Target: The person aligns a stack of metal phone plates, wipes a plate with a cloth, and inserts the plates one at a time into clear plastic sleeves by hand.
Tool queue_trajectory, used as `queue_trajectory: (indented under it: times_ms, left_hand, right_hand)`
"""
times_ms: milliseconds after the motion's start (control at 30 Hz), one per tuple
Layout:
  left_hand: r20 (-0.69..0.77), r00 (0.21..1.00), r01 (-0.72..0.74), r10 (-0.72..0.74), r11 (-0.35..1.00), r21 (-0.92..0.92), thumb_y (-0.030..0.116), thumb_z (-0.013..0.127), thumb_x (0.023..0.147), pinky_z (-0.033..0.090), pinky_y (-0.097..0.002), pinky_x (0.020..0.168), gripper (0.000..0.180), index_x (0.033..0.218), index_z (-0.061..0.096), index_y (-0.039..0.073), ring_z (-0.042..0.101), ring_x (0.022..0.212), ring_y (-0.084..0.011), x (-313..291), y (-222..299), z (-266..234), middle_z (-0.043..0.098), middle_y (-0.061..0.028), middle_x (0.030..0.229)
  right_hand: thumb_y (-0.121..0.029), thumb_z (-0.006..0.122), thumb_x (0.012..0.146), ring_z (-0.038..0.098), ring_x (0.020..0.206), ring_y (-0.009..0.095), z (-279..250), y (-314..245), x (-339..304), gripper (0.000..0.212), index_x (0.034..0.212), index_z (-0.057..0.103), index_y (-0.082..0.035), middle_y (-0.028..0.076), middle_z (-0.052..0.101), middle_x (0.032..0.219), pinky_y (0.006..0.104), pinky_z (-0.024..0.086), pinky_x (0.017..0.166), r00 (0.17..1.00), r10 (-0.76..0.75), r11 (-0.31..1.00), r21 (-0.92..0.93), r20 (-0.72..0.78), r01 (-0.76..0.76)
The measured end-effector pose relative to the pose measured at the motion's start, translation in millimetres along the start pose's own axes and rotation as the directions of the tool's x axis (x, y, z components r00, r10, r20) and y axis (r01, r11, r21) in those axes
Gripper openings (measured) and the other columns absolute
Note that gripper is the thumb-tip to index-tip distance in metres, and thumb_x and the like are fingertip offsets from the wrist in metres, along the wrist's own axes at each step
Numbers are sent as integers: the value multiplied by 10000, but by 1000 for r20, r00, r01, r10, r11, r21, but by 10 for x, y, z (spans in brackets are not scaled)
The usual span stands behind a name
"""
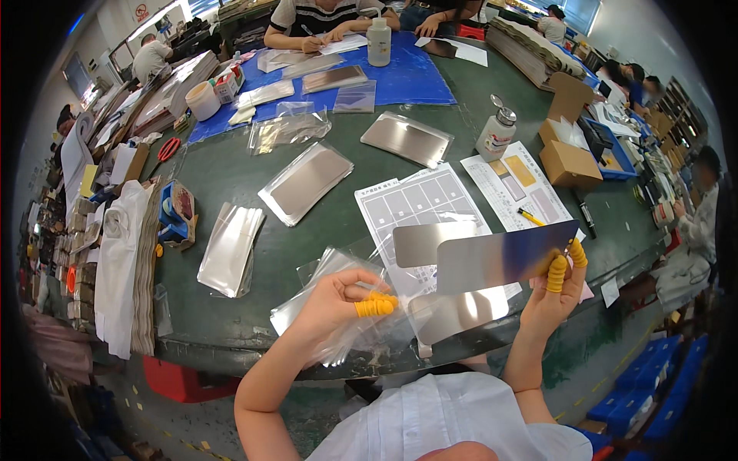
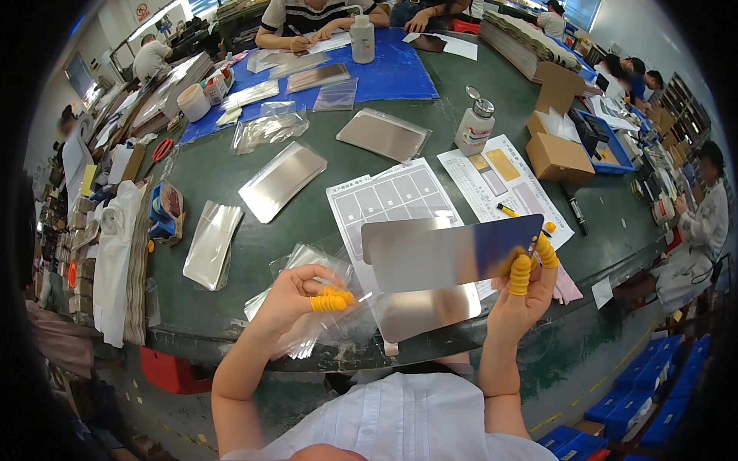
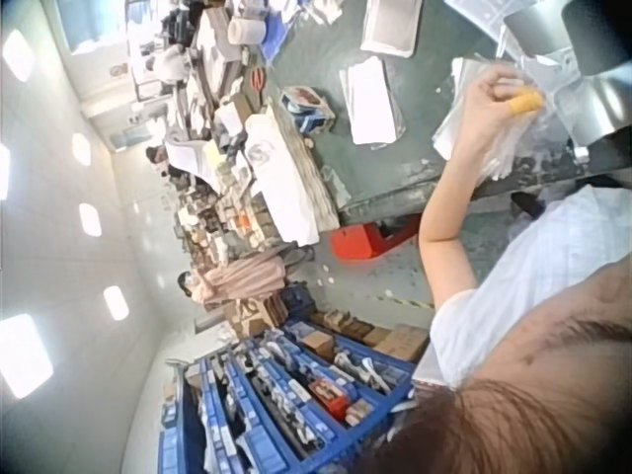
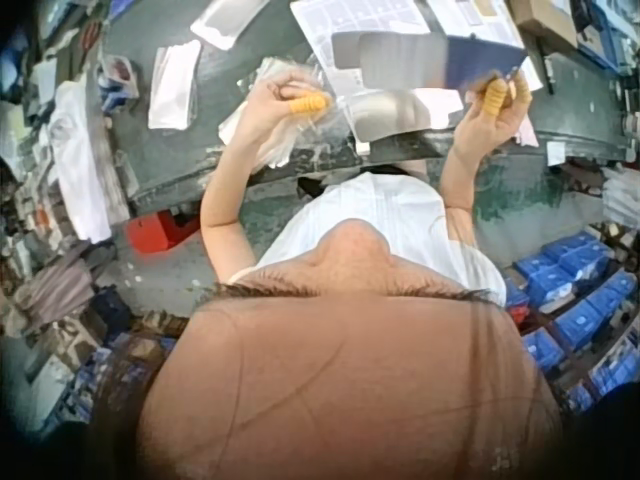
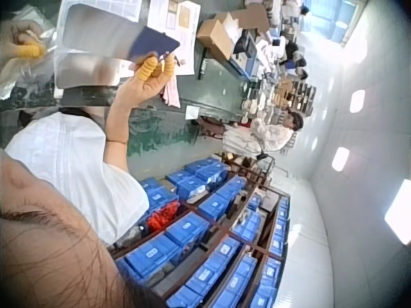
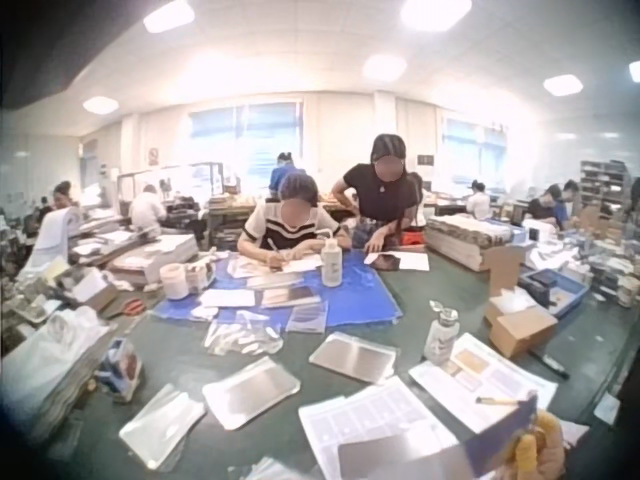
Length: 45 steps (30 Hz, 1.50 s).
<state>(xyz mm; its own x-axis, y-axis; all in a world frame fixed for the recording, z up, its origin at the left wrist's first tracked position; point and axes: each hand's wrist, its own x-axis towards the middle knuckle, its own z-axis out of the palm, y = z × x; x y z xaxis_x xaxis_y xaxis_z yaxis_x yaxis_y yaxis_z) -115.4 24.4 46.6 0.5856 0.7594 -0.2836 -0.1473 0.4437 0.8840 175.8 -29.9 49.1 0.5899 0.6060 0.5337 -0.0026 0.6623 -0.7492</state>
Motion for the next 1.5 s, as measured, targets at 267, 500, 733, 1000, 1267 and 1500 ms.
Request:
queue_trajectory:
  times_ms: [267,500,733,1000,1267,1500]
  left_hand:
    - [28,995,94,-93,995,-36,29,619,844,491,-267,823,224,1063,587,-7,632,923,-147,-29,25,43,669,-126,985]
    - [80,991,109,-105,993,-37,20,533,888,490,-266,834,231,1115,576,2,623,927,-151,10,-59,-36,647,-112,1024]
    - [76,985,154,-153,988,-13,70,518,914,459,-236,822,245,1148,576,30,579,921,-92,20,-65,63,616,-33,1027]
    - [-61,984,162,-167,984,-77,198,557,925,458,-214,798,275,1147,596,40,569,903,-64,24,-31,61,614,0,1019]
    - [49,997,70,-67,996,-52,190,540,933,453,-215,816,282,1165,594,41,566,942,-65,-9,-67,10,619,-8,1038]
    - [-50,998,34,-40,993,-114,172,498,949,447,-233,853,274,1164,595,33,565,994,-95,14,-136,-4,618,-22,1072]
  right_hand:
    - [-59,566,902,510,601,57,4,9,-68,291,1174,512,31,51,618,838,170,393,535,973,189,973,-163,132,-166]
    - [-77,581,899,506,634,54,45,2,-58,323,1195,514,36,50,607,843,163,389,550,835,475,873,-267,277,-408]
    - [-70,595,883,531,625,50,308,-94,-282,337,1212,538,-20,31,626,818,187,434,600,688,549,798,-542,475,-262]
    - [-75,639,857,605,818,101,568,-203,-413,367,1197,536,18,91,644,1004,215,488,670,620,552,792,-584,558,-179]
    - [-52,625,861,620,823,115,432,-114,-379,356,1199,534,14,99,644,998,226,519,690,610,598,789,-514,520,-336]
    - [-20,617,858,613,723,96,500,-60,-451,369,1212,522,20,89,641,973,216,514,665,579,597,797,-492,555,-351]
